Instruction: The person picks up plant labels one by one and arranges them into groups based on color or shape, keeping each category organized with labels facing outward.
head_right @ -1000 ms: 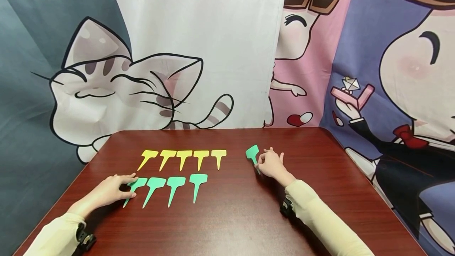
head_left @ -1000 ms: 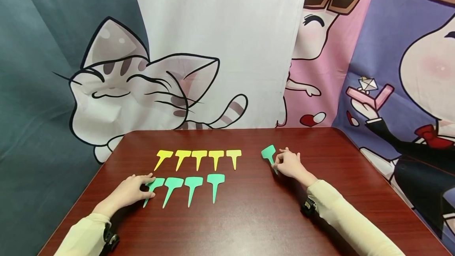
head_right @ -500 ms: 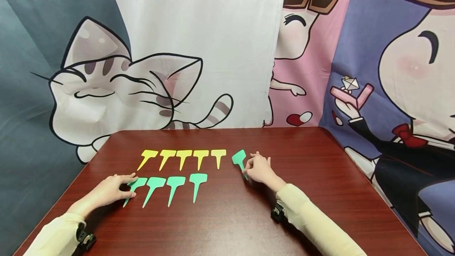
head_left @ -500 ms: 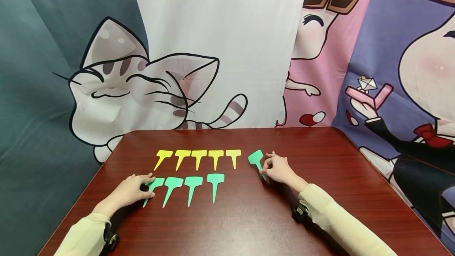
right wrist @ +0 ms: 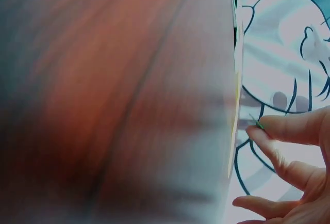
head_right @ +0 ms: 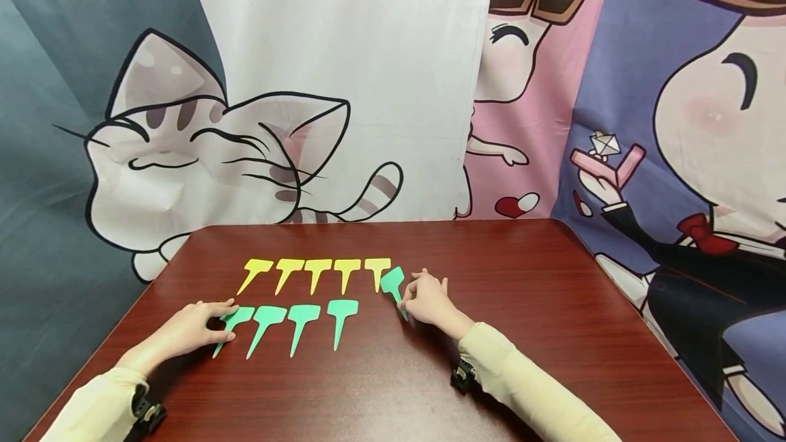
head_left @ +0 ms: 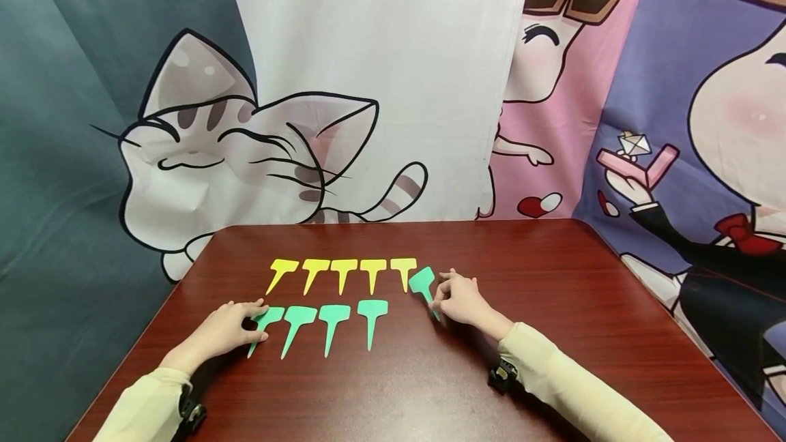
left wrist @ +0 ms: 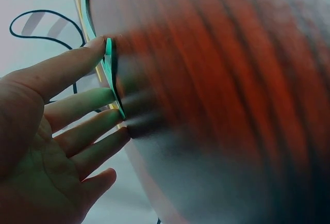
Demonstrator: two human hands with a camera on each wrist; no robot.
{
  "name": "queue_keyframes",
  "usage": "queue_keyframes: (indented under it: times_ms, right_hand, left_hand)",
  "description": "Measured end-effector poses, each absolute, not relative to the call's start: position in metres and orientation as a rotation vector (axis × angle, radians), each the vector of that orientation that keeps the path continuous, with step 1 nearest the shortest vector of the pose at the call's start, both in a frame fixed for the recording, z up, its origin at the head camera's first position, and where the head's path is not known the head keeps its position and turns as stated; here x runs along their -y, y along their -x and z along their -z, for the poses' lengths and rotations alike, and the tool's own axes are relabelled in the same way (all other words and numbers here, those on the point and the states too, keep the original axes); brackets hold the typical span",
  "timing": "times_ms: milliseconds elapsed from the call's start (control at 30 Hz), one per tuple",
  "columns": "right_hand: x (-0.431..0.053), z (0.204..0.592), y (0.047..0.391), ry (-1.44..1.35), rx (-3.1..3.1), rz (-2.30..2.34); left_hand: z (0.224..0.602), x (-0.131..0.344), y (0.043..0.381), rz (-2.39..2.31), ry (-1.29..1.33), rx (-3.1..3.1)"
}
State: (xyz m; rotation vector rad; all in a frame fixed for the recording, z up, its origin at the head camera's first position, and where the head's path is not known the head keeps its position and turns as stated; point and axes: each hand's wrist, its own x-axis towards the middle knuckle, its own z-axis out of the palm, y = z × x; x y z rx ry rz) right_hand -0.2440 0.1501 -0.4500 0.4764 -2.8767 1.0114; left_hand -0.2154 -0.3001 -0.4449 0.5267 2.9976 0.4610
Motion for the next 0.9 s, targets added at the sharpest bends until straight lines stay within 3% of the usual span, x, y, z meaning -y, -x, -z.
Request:
queue_keyframes:
  times_ms: [900]
  right_hand:
    - [-0.114, 0.449, 0.220, -0.484, 3.014, -0.857]
  left_hand:
    - [0.445, 0.299, 0.214, -0.467, -0.529, -2.997]
